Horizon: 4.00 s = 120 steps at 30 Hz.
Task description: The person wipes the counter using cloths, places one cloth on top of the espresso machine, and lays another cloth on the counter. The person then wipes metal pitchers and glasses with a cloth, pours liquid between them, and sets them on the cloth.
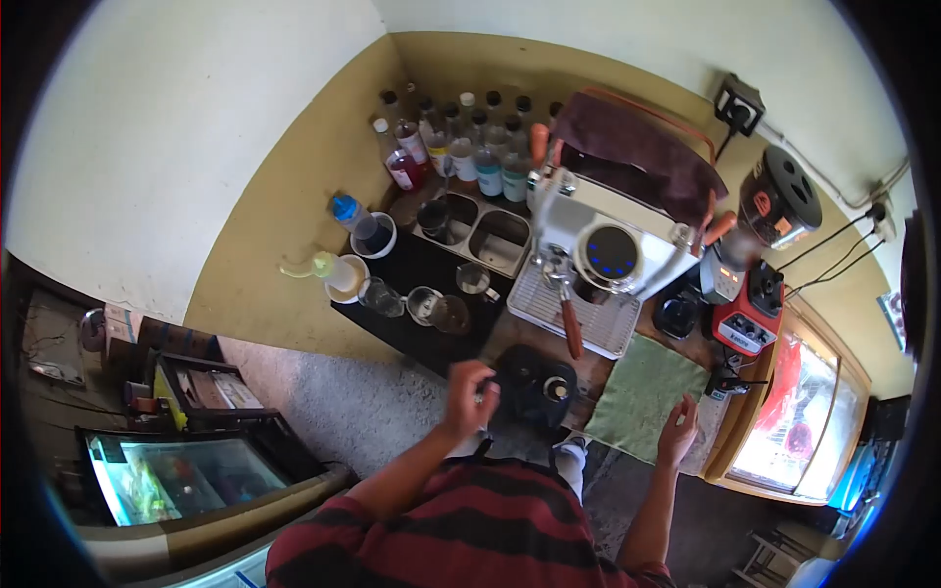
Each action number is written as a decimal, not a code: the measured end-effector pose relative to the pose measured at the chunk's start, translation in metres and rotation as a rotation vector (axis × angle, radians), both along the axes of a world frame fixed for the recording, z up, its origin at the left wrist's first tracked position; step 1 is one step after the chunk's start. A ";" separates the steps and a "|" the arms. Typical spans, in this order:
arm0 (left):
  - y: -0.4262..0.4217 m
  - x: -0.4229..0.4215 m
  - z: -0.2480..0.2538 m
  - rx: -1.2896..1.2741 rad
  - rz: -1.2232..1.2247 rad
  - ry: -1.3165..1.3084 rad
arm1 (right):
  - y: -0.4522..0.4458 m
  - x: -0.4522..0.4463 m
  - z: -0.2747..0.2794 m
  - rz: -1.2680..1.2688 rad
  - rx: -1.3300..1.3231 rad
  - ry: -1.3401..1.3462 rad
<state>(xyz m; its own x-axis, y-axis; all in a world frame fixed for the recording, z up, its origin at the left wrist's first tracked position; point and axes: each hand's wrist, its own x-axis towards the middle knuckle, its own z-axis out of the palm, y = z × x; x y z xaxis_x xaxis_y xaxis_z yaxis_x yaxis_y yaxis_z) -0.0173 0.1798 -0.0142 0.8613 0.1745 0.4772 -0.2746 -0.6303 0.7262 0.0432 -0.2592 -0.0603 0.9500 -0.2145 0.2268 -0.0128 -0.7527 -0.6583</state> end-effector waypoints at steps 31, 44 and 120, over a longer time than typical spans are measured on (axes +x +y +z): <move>0.263 0.053 -0.067 -0.337 0.271 0.179 | 0.382 -0.040 0.073 0.469 0.173 0.206; 0.166 0.065 -0.042 0.378 -0.017 0.251 | 0.220 -0.145 0.079 -0.159 0.113 0.191; 0.237 0.052 -0.132 -0.460 0.483 0.139 | 0.256 -0.053 0.062 0.200 0.364 0.006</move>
